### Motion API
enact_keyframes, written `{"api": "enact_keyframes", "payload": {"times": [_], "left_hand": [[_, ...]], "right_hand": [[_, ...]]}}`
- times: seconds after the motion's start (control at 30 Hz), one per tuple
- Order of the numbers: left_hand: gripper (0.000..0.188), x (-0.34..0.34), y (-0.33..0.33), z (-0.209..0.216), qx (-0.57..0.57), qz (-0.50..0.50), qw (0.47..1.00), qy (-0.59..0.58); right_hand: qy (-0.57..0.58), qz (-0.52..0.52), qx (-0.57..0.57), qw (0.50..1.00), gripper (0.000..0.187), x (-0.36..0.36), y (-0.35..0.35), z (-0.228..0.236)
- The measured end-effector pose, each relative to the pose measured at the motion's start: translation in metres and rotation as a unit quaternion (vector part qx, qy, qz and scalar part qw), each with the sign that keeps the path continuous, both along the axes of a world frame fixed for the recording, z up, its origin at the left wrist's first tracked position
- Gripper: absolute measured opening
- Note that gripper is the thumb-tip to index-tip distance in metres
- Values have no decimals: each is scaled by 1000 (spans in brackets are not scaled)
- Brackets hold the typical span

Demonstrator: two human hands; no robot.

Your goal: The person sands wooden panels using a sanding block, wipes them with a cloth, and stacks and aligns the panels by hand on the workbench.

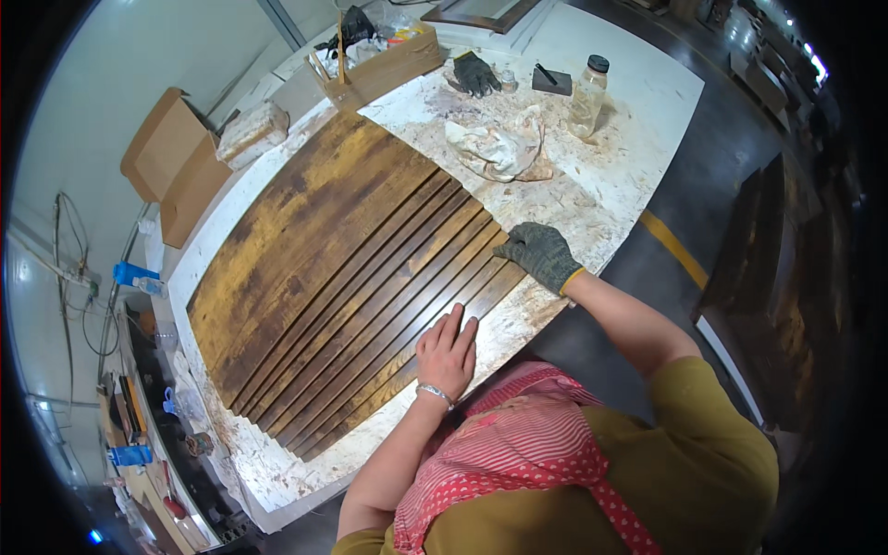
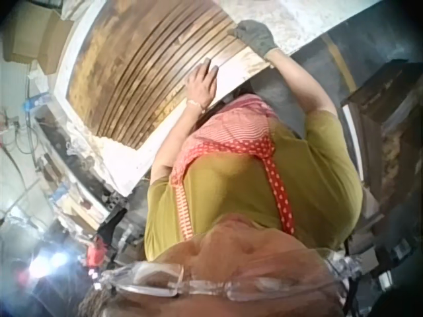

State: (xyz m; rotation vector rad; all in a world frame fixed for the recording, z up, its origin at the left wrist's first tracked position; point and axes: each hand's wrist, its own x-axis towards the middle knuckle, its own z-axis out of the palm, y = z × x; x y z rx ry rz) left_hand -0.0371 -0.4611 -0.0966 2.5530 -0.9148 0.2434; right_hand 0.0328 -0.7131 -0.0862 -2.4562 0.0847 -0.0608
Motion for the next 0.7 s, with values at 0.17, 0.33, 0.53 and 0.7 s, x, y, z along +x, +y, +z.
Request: {"api": "enact_keyframes", "payload": {"times": [0.17, 0.33, 0.53, 0.7], "left_hand": [[39, -1, 4, 0, -13, -16, 1000, -5], [34, 1, 15, -6, -50, -16, 999, 4], [38, -10, 37, 9, -141, 16, 989, 26], [36, -63, 167, 9, -132, 405, 898, -108]], "right_hand": [[-32, 73, -68, 994, 46, -8, -12, -10], [-22, 150, -71, 986, 45, -4, -9, 8], [-24, 125, 22, 992, 41, 3, -5, 24], [-37, 113, 1, 993, 35, -3, 1, 15]]}}
